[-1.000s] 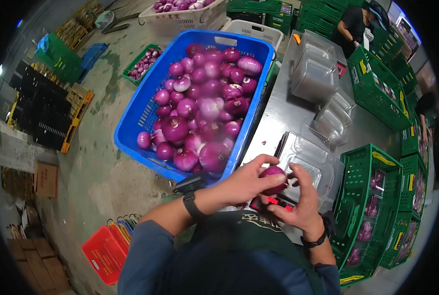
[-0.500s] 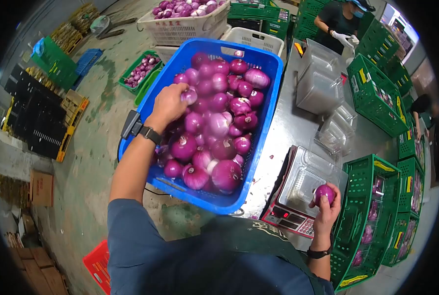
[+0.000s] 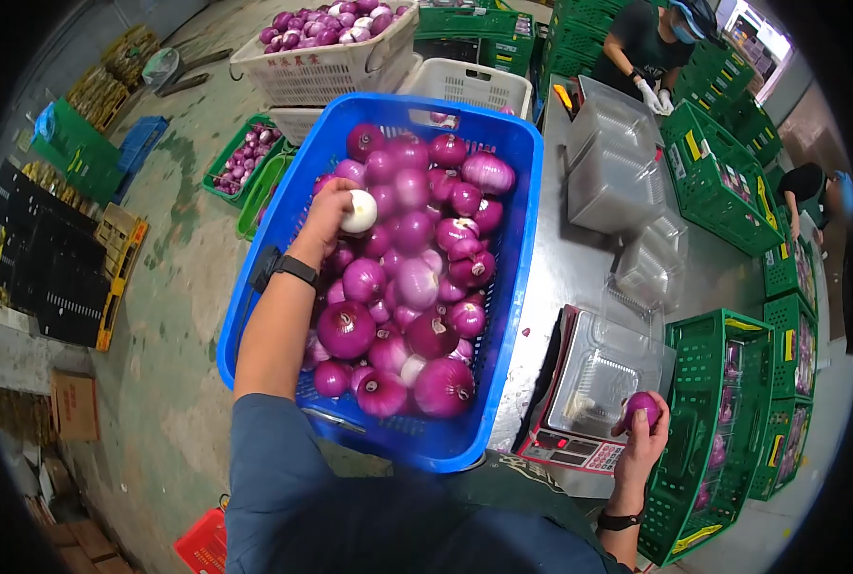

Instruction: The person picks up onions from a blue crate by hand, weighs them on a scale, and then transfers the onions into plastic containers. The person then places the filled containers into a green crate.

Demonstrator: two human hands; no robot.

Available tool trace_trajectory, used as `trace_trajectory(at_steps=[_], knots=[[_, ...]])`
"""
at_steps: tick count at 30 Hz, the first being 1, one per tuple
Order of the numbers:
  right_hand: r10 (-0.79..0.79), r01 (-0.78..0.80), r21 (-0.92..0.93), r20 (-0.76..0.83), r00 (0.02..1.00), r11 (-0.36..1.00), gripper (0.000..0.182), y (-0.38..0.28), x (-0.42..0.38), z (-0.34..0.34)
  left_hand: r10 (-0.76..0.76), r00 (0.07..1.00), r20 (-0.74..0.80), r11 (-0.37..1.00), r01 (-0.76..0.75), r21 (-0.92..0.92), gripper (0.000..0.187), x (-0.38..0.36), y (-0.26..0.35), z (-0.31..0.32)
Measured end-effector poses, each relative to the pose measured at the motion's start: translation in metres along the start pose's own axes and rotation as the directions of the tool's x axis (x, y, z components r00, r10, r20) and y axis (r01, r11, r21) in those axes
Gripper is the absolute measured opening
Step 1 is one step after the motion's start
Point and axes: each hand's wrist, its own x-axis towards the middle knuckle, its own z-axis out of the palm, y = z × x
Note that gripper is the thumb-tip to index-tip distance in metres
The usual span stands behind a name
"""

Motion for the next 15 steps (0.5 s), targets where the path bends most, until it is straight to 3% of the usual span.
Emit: trace_trajectory(at_steps=[2, 3, 4, 7, 10, 12, 15], knots=[[-0.006, 0.006, 0.005, -0.005, 1.0, 1.0, 0.044, 0.0, 0.004, 0.003, -0.177, 0.978, 0.109, 0.921, 0.204, -0.333, 0.031, 0.004, 0.022, 0.004], [-0.011, 0.011, 0.008, -0.017, 1.0, 1.0, 0.044, -0.001, 0.006, 0.003, -0.212, 0.974, 0.077, 0.931, 0.226, -0.287, 0.031, 0.019, 0.019, 0.009], [-0.002, 0.002, 0.011, -0.001, 1.0, 1.0, 0.045, -0.002, 0.006, 0.004, -0.17, 0.983, -0.065, 0.943, 0.143, -0.301, 0.039, 0.033, 0.015, 0.019], [0.016, -0.015, 0.035, -0.026, 1.0, 0.999, 0.045, -0.011, 0.005, 0.003, -0.128, 0.99, -0.066, 0.99, 0.131, 0.043, 0.06, 0.061, 0.015, 0.033], [-0.001, 0.001, 0.012, -0.051, 0.999, 1.0, 0.047, -0.015, 0.002, -0.004, -0.143, 0.986, -0.09, 0.877, 0.168, 0.449, 0.072, 0.109, -0.001, 0.024], [0.016, -0.015, 0.007, -0.077, 0.997, 1.0, 0.049, -0.023, 0.001, -0.005, -0.136, 0.989, -0.056, 0.776, 0.142, 0.614, 0.072, 0.132, -0.002, 0.022], [0.01, -0.012, -0.02, -0.095, 0.995, 1.0, 0.05, -0.023, -0.002, -0.012, -0.26, 0.965, 0.033, 0.712, 0.169, 0.681, 0.049, 0.143, 0.005, 0.027]])
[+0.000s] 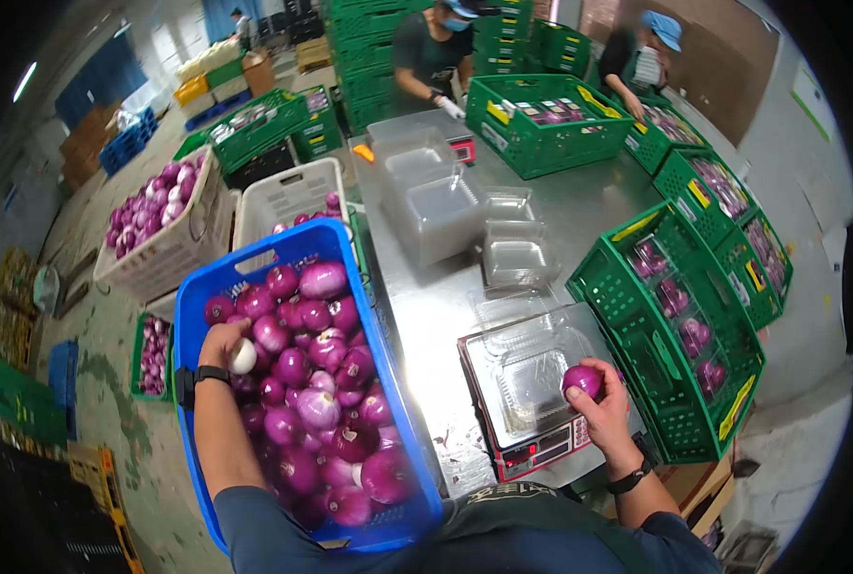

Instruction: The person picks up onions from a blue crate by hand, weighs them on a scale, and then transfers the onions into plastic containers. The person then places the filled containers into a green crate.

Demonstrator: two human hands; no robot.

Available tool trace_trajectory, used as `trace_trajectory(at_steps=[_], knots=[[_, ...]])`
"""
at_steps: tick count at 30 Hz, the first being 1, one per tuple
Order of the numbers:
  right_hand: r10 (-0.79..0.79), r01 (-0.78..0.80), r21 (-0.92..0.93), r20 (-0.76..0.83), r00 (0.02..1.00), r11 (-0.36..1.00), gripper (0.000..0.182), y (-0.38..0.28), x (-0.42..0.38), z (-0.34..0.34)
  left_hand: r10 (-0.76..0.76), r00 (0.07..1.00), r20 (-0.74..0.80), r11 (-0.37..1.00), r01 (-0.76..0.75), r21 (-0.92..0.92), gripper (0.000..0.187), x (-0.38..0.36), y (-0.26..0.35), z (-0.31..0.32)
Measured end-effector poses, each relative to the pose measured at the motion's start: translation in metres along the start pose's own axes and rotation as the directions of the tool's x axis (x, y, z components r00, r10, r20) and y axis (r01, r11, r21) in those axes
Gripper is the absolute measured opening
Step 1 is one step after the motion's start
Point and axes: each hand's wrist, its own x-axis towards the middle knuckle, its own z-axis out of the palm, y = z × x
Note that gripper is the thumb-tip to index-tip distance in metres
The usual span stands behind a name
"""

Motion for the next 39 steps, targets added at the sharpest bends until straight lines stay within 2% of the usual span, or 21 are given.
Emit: trace_trajectory(at_steps=[3, 5, 6, 9, 10, 13, 17, 19, 21, 23, 24, 25, 26, 27, 28, 29, 31, 32, 34, 35, 39], knots=[[-0.078, 0.078, -0.011, -0.039, 0.996, 0.997, 0.052, 0.017, 0.002, -0.009, 0.106, 0.99, -0.095, 0.989, -0.095, 0.109, 0.044, 0.04, -0.033, -0.007], [-0.001, 0.002, 0.016, -0.037, 0.999, 1.0, 0.053, 0.013, 0.001, -0.015, 0.072, 0.958, -0.277, 0.944, -0.155, -0.291, 0.047, 0.016, -0.03, 0.01], [-0.006, 0.007, 0.012, -0.043, 0.999, 1.0, 0.053, 0.017, 0.002, -0.019, 0.057, 0.995, -0.082, 0.852, -0.091, -0.516, 0.046, -0.01, -0.018, 0.003], [0.0, 0.002, 0.033, -0.043, 0.999, 0.999, 0.055, 0.021, 0.006, -0.027, 0.239, 0.951, 0.196, 0.546, 0.035, -0.837, 0.055, -0.108, 0.017, -0.007], [-0.008, 0.01, 0.048, -0.04, 0.999, 0.999, 0.056, 0.022, 0.009, -0.028, 0.269, 0.946, 0.179, 0.397, 0.06, -0.916, 0.039, -0.138, 0.032, 0.0], [-0.067, 0.068, 0.049, -0.036, 0.997, 0.996, 0.058, 0.025, 0.016, -0.032, 0.395, 0.916, 0.072, 0.17, 0.004, -0.985, 0.043, -0.224, 0.071, 0.019], [-0.18, 0.178, -0.065, -0.019, 0.984, 0.982, 0.061, 0.031, 0.022, -0.045, 0.637, 0.756, 0.151, 0.196, 0.031, -0.98, 0.053, -0.286, 0.081, 0.045], [-0.233, 0.234, -0.085, 0.019, 0.972, 0.968, 0.062, 0.032, 0.026, -0.054, 0.651, 0.733, 0.198, 0.191, 0.094, -0.977, 0.058, -0.314, 0.09, 0.068], [-0.184, 0.187, -0.065, 0.047, 0.982, 0.98, 0.063, 0.036, 0.029, -0.067, 0.571, 0.788, 0.23, 0.171, 0.16, -0.972, 0.058, -0.344, 0.1, 0.098], [-0.199, 0.204, -0.099, 0.059, 0.978, 0.974, 0.064, 0.041, 0.034, -0.078, 0.572, 0.741, 0.352, 0.251, 0.25, -0.935, 0.055, -0.37, 0.112, 0.126], [-0.312, 0.314, -0.239, 0.05, 0.949, 0.919, 0.065, 0.049, 0.038, -0.086, 0.584, 0.748, 0.315, 0.252, 0.202, -0.946, 0.051, -0.387, 0.123, 0.143], [-0.365, 0.362, -0.289, 0.046, 0.93, 0.886, 0.065, 0.047, 0.041, -0.094, 0.688, 0.654, 0.314, 0.309, 0.127, -0.942, 0.051, -0.407, 0.141, 0.156], [-0.404, 0.397, -0.345, 0.056, 0.913, 0.85, 0.064, 0.043, 0.044, -0.101, 0.593, 0.765, 0.252, 0.299, 0.081, -0.951, 0.053, -0.426, 0.155, 0.178], [-0.426, 0.42, -0.402, 0.079, 0.901, 0.814, 0.063, 0.043, 0.043, -0.109, 0.59, 0.758, 0.278, 0.459, -0.031, -0.888, 0.05, -0.425, 0.161, 0.196], [-0.316, 0.321, -0.222, 0.057, 0.947, 0.921, 0.063, 0.046, 0.04, -0.114, 0.515, 0.823, 0.24, 0.504, -0.064, -0.861, 0.052, -0.446, 0.182, 0.216], [-0.22, 0.221, -0.029, 0.035, 0.975, 0.975, 0.063, 0.046, 0.042, -0.118, 0.535, 0.796, 0.284, 0.565, -0.086, -0.821, 0.054, -0.446, 0.186, 0.233], [-0.153, 0.137, 0.191, 0.073, 0.985, 0.972, 0.067, 0.039, 0.039, -0.129, 0.587, 0.764, 0.268, 0.684, -0.291, -0.669, 0.057, -0.438, 0.19, 0.275], [-0.151, 0.132, 0.198, 0.087, 0.985, 0.971, 0.069, 0.044, 0.041, -0.137, 0.629, 0.734, 0.255, 0.716, -0.42, -0.558, 0.057, -0.438, 0.193, 0.293], [-0.153, 0.13, 0.231, 0.086, 0.984, 0.964, 0.066, 0.056, 0.045, -0.15, 0.683, 0.683, 0.258, 0.729, -0.614, -0.303, 0.065, -0.441, 0.203, 0.324], [-0.158, 0.135, 0.244, 0.078, 0.984, 0.96, 0.065, 0.061, 0.047, -0.155, 0.664, 0.685, 0.301, 0.733, -0.676, -0.078, 0.068, -0.447, 0.209, 0.331], [-0.111, 0.077, 0.315, 0.09, 0.99, 0.946, 0.062, 0.064, 0.051, -0.164, 0.744, 0.593, 0.309, 0.511, -0.802, 0.309, 0.063, -0.446, 0.221, 0.37]])
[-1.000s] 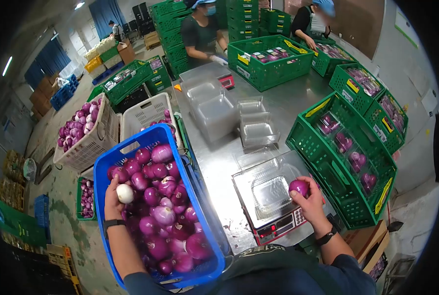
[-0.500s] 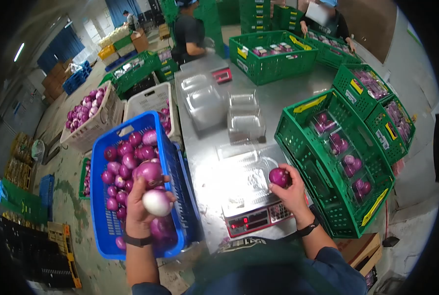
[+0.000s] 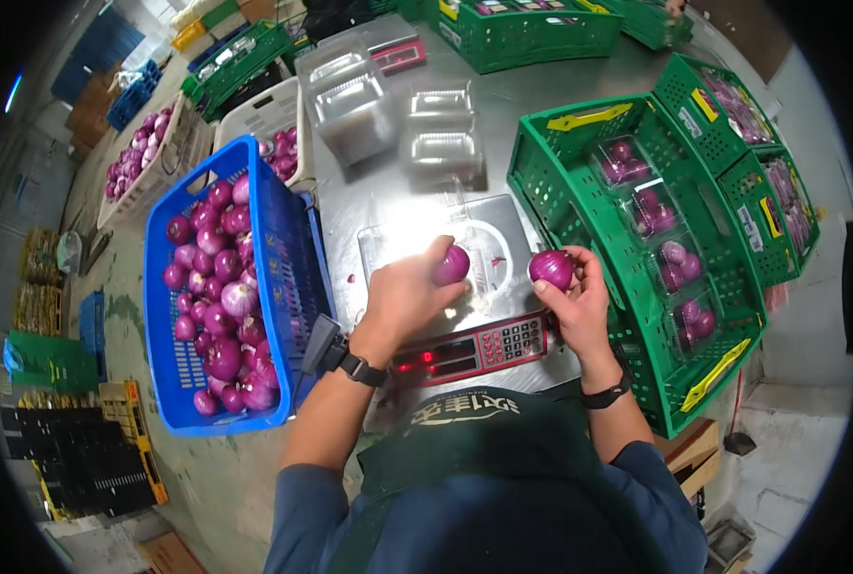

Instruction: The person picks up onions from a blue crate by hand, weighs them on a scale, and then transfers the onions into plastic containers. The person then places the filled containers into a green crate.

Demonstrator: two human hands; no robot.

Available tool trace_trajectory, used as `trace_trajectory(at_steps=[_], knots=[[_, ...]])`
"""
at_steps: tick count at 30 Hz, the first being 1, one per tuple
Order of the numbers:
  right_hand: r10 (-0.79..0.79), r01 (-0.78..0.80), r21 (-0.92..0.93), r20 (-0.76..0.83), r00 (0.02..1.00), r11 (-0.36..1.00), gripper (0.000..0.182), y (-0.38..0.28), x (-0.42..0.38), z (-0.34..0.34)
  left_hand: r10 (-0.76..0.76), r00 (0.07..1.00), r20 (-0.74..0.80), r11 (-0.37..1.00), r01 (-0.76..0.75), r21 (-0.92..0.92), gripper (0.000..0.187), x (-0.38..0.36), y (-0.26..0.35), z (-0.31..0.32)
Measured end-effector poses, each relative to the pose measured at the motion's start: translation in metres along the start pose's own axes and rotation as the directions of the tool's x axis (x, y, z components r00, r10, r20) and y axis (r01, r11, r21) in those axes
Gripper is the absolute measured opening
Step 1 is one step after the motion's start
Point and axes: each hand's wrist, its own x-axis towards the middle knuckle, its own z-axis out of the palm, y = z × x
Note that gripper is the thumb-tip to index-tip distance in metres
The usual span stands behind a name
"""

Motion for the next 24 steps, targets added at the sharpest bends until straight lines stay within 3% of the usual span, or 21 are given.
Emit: trace_trajectory(at_steps=[4, 6, 8, 11, 12, 14, 15, 16, 18, 20, 21, 24], knots=[[-0.009, 0.009, -0.037, 0.013, 1.0, 0.999, 0.06, -0.004, 0.01, 0.009, 0.097, 0.992, 0.075, 0.979, -0.108, 0.173, 0.059, 0.012, -0.011, 0.014], [0.015, -0.013, -0.033, 0.06, 0.998, 0.999, 0.059, -0.008, 0.017, 0.022, 0.133, 0.99, 0.056, 0.986, -0.137, 0.094, 0.059, 0.014, -0.024, 0.021], [-0.023, 0.034, -0.113, 0.099, 0.995, 0.993, 0.057, 0.004, 0.024, 0.033, 0.069, 0.991, 0.115, 0.997, -0.064, -0.049, 0.057, 0.022, -0.03, 0.017], [0.048, -0.035, -0.086, 0.156, 0.987, 0.996, 0.056, 0.016, 0.034, 0.055, -0.098, 0.963, 0.252, 0.976, 0.143, -0.166, 0.068, 0.034, -0.04, 0.011], [0.019, -0.006, -0.08, 0.161, 0.987, 0.997, 0.055, 0.019, 0.036, 0.062, -0.102, 0.936, 0.338, 0.938, 0.204, -0.281, 0.066, 0.039, -0.05, 0.016], [0.066, -0.059, -0.044, 0.171, 0.983, 0.997, 0.055, 0.017, 0.038, 0.073, -0.072, 0.86, 0.505, 0.806, 0.348, -0.478, 0.062, 0.045, -0.072, 0.031], [0.063, -0.055, -0.05, 0.17, 0.983, 0.997, 0.055, 0.019, 0.038, 0.077, -0.091, 0.772, 0.63, 0.762, 0.461, -0.455, 0.061, 0.043, -0.071, 0.034], [0.064, -0.053, -0.071, 0.162, 0.985, 0.996, 0.053, 0.02, 0.036, 0.08, 0.026, 0.71, 0.704, 0.629, 0.535, -0.563, 0.061, 0.034, -0.064, 0.031], [0.086, -0.069, -0.094, 0.184, 0.979, 0.993, 0.052, 0.023, 0.03, 0.081, 0.173, 0.662, 0.73, 0.622, 0.501, -0.602, 0.061, 0.024, -0.075, 0.057], [0.108, -0.089, -0.113, 0.178, 0.978, 0.99, 0.051, 0.027, 0.024, 0.082, 0.082, 0.793, 0.603, 0.921, 0.171, -0.351, 0.058, 0.011, -0.043, 0.023], [0.123, -0.104, -0.12, 0.164, 0.979, 0.987, 0.051, 0.026, 0.022, 0.083, 0.097, 0.869, 0.486, 0.975, 0.014, -0.22, 0.052, 0.005, -0.043, 0.032], [0.13, -0.11, -0.155, 0.127, 0.983, 0.982, 0.054, 0.034, 0.021, 0.083, 0.202, 0.936, 0.29, 0.969, -0.234, 0.081, 0.048, -0.009, -0.018, 0.014]])
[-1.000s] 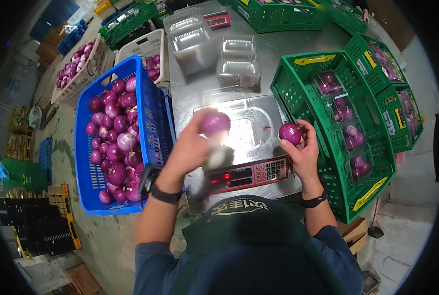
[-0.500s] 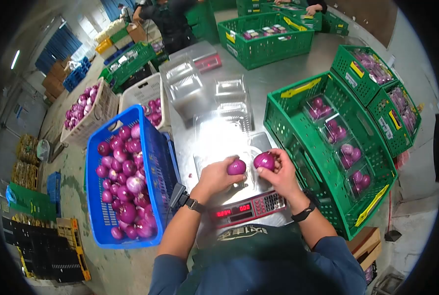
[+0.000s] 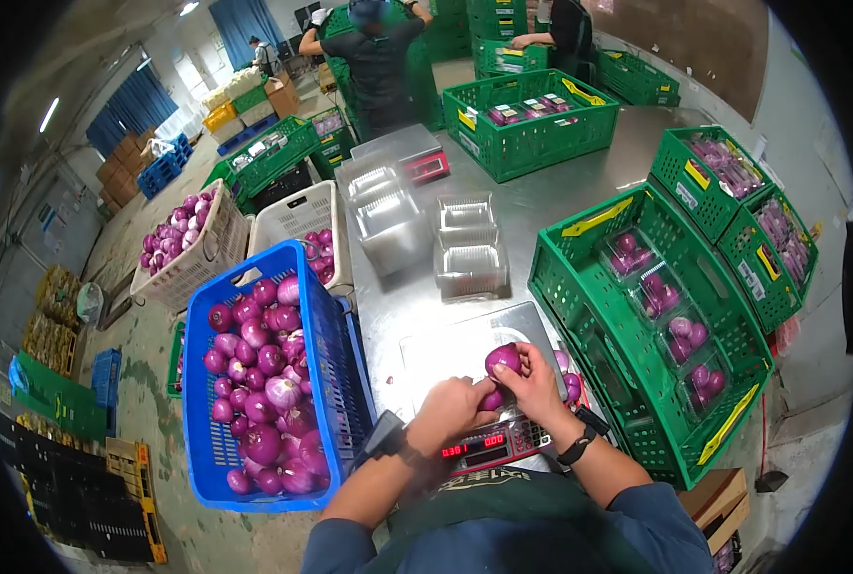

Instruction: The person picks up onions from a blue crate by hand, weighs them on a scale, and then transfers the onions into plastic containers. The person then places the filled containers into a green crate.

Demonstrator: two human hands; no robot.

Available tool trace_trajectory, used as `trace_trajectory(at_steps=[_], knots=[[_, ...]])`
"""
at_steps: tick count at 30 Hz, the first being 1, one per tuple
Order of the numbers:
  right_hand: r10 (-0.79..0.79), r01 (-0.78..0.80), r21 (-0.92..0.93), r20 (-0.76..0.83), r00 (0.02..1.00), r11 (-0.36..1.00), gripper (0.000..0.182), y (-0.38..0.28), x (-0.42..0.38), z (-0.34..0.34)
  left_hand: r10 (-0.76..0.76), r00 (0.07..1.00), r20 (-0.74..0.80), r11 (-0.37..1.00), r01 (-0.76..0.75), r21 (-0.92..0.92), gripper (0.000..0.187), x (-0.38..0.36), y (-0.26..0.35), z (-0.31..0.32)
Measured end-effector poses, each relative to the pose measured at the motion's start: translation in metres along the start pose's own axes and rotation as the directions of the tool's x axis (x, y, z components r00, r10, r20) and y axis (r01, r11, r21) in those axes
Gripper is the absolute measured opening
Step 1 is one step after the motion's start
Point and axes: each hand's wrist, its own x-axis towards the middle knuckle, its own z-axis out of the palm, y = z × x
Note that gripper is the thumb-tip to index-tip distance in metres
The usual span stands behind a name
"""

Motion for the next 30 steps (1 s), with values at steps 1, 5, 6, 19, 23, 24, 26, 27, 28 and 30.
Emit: trace_trajectory(at_steps=[1, 5, 6, 19, 23, 24, 26, 27, 28, 30], knots=[[-0.014, 0.013, -0.05, -0.01, 1.0, 0.999, 0.054, 0.002, 0.001, 0.001, 0.064, 0.996, -0.062, 0.998, -0.064, 0.01, 0.047, -0.004, -0.001, 0.005], [-0.092, 0.089, -0.216, -0.002, 0.996, 0.972, 0.064, -0.001, -0.002, 0.003, 0.066, 0.957, -0.282, 0.998, -0.063, 0.021, 0.051, -0.036, 0.013, 0.02], [-0.145, 0.133, -0.319, -0.014, 0.989, 0.938, 0.067, -0.004, -0.002, 0.006, 0.103, 0.934, -0.342, 0.995, -0.097, 0.037, 0.053, -0.043, 0.017, 0.021], [-0.494, 0.538, -0.536, 0.24, 0.836, 0.651, 0.029, 0.003, 0.002, 0.024, 0.141, 0.743, -0.655, 0.979, -0.205, -0.022, 0.041, -0.077, 0.014, 0.035], [-0.411, 0.413, -0.489, 0.118, 0.904, 0.768, 0.028, -0.005, 0.004, 0.006, -0.104, 0.683, -0.723, 0.981, -0.049, -0.188, 0.043, -0.098, 0.01, 0.044], [-0.345, 0.34, -0.485, 0.081, 0.935, 0.806, 0.028, -0.008, 0.005, -0.001, -0.201, 0.597, -0.777, 0.97, 0.011, -0.242, 0.041, -0.103, 0.013, 0.044], [-0.249, 0.206, -0.467, -0.03, 0.968, 0.86, 0.029, -0.009, 0.009, -0.012, -0.466, 0.522, -0.714, 0.871, 0.129, -0.474, 0.036, -0.118, 0.011, 0.051], [-0.2, 0.152, -0.441, -0.063, 0.978, 0.884, 0.028, -0.001, 0.013, -0.019, -0.655, 0.502, -0.566, 0.692, 0.096, -0.716, 0.034, -0.126, 0.006, 0.06], [-0.159, 0.106, -0.413, -0.096, 0.983, 0.905, 0.028, 0.003, 0.018, -0.025, -0.79, 0.483, -0.377, 0.454, 0.048, -0.89, 0.032, -0.131, 0.002, 0.064], [-0.177, 0.117, -0.393, -0.121, 0.977, 0.912, 0.03, 0.016, 0.03, -0.033, -0.843, 0.498, -0.204, 0.202, -0.058, -0.978, 0.03, -0.139, 0.0, 0.065]])
